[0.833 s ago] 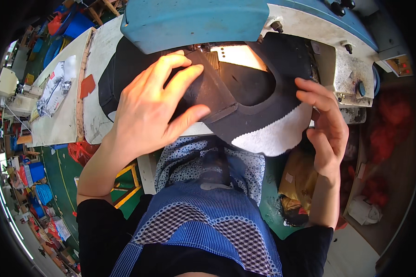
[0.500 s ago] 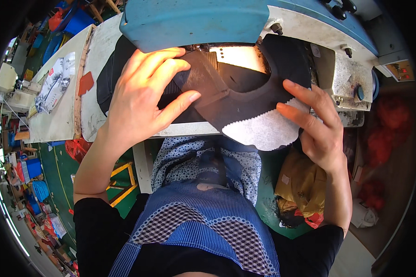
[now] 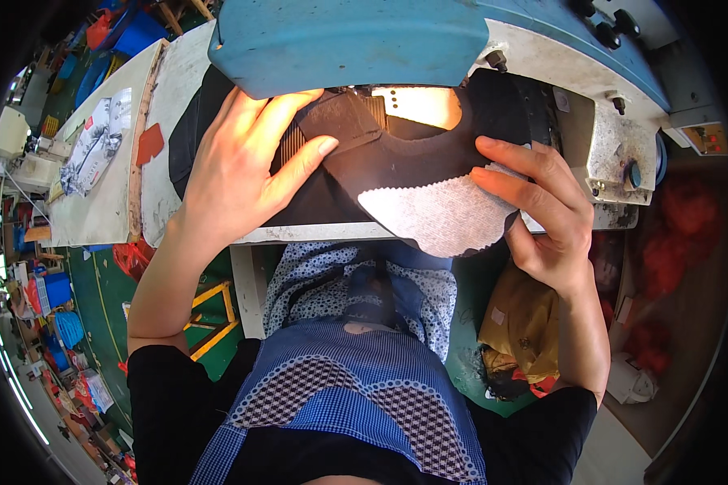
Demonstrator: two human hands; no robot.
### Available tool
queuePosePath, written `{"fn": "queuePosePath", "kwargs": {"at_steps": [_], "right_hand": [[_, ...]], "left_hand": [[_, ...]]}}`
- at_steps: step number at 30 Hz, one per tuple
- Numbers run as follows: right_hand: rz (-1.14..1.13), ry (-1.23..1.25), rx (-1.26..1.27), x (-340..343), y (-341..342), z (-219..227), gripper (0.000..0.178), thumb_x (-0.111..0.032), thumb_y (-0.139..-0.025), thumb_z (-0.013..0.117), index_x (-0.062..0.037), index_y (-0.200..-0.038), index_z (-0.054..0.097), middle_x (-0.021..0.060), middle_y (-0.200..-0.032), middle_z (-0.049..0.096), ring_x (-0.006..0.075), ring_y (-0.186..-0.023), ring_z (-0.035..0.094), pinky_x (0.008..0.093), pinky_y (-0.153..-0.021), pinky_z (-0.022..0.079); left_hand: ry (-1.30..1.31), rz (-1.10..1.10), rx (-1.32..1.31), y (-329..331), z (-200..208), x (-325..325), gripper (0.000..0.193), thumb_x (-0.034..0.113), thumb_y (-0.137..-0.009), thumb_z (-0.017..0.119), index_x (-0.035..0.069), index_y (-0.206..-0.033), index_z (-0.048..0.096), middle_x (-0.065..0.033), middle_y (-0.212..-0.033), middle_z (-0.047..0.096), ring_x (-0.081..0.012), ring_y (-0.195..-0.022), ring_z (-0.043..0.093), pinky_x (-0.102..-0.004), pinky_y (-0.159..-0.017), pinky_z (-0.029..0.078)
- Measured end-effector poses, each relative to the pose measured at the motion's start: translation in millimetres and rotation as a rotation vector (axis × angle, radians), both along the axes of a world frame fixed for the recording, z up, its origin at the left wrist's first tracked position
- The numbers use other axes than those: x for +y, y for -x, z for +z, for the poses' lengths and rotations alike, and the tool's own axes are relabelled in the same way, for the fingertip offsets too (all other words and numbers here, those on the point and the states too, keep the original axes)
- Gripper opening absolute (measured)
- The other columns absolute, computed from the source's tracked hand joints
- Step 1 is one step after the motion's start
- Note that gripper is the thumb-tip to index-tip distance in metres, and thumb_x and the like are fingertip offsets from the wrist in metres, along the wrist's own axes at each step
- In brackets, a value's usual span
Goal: The person aligns and feeds shoe upper fabric pieces into a sewing machine by hand, guiding the edges through the machine one by one.
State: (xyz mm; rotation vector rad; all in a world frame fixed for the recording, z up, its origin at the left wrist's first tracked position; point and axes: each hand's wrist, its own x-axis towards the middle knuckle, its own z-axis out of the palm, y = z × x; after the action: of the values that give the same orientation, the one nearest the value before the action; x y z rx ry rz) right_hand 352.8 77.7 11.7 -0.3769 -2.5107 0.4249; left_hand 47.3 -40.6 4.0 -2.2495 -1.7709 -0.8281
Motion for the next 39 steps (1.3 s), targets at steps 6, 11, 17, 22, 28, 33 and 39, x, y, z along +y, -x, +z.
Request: {"fn": "queuePosePath", "kwargs": {"at_steps": [6, 11, 17, 22, 28, 33, 39], "right_hand": [[-0.045, -0.011, -0.002, -1.2, 6.5, 0.0, 0.046, 0.002, -0.064, 0.059, -0.0003, -0.106, 0.076, 0.0190, -0.122, 0.071, 0.0336, -0.105, 0.068, 0.0460, -0.097, 0.047], [-0.066, -0.042, 0.038, -1.5, 18.5, -4.8, 0.045, 0.003, -0.063, 0.060, -0.0020, -0.105, 0.077, 0.0164, -0.120, 0.072, 0.0327, -0.103, 0.069, 0.0435, -0.090, 0.050], [-0.093, -0.085, 0.057, -1.6, 25.3, -2.4, 0.043, 0.003, -0.064, 0.063, -0.0023, -0.104, 0.077, 0.0157, -0.119, 0.072, 0.0320, -0.103, 0.069, 0.0431, -0.091, 0.051], [-0.096, -0.121, 0.061, -2.2, 30.6, -2.6, 0.043, 0.005, -0.063, 0.064, -0.0017, -0.103, 0.077, 0.0150, -0.118, 0.073, 0.0312, -0.101, 0.069, 0.0420, -0.087, 0.052], [-0.112, -0.107, 0.070, -5.7, 35.2, -2.3, 0.042, 0.005, -0.063, 0.064, -0.0013, -0.102, 0.077, 0.0150, -0.118, 0.073, 0.0312, -0.100, 0.069, 0.0417, -0.087, 0.052], [-0.119, -0.100, 0.081, -5.9, 36.8, -0.3, 0.043, 0.005, -0.062, 0.064, -0.0009, -0.102, 0.077, 0.0156, -0.117, 0.073, 0.0313, -0.099, 0.069, 0.0417, -0.087, 0.052], [-0.119, -0.089, 0.082, -6.7, 40.8, -2.8, 0.043, 0.004, -0.061, 0.063, -0.0009, -0.102, 0.077, 0.0155, -0.117, 0.073, 0.0315, -0.100, 0.069, 0.0420, -0.087, 0.052]], "left_hand": [[0.142, -0.021, -0.154, 6.2, 3.2, 3.4, 0.040, 0.023, -0.090, 0.074, -0.001, -0.118, 0.058, -0.0186, -0.111, 0.057, -0.0374, -0.106, 0.061, -0.0442, -0.092, 0.054], [0.026, -0.054, -0.076, 11.8, -2.6, 7.0, 0.034, 0.021, -0.089, 0.075, 0.000, -0.111, 0.062, -0.0176, -0.108, 0.059, -0.0331, -0.103, 0.062, -0.0420, -0.090, 0.054], [-0.026, -0.077, -0.103, 14.3, -4.4, 12.9, 0.020, 0.012, -0.084, 0.075, 0.001, -0.101, 0.071, -0.0139, -0.101, 0.059, -0.0308, -0.097, 0.061, -0.0400, -0.085, 0.055], [-0.010, -0.145, -0.153, 20.7, -6.1, 17.1, 0.026, 0.005, -0.080, 0.074, 0.006, -0.106, 0.073, -0.0126, -0.098, 0.059, -0.0312, -0.094, 0.063, -0.0404, -0.080, 0.056], [-0.058, -0.177, -0.148, 26.6, -6.6, 22.9, 0.022, 0.006, -0.083, 0.074, 0.006, -0.105, 0.072, -0.0097, -0.104, 0.063, -0.0292, -0.093, 0.065, -0.0402, -0.078, 0.057], [-0.004, -0.154, -0.192, 27.9, -4.6, 25.0, 0.018, 0.009, -0.086, 0.074, 0.004, -0.103, 0.070, -0.0091, -0.104, 0.064, -0.0288, -0.090, 0.066, -0.0398, -0.076, 0.057], [-0.061, -0.163, -0.165, 31.4, -7.5, 25.0, 0.014, 0.008, -0.086, 0.074, 0.003, -0.097, 0.068, -0.0086, -0.102, 0.063, -0.0281, -0.090, 0.066, -0.0393, -0.075, 0.057]]}}
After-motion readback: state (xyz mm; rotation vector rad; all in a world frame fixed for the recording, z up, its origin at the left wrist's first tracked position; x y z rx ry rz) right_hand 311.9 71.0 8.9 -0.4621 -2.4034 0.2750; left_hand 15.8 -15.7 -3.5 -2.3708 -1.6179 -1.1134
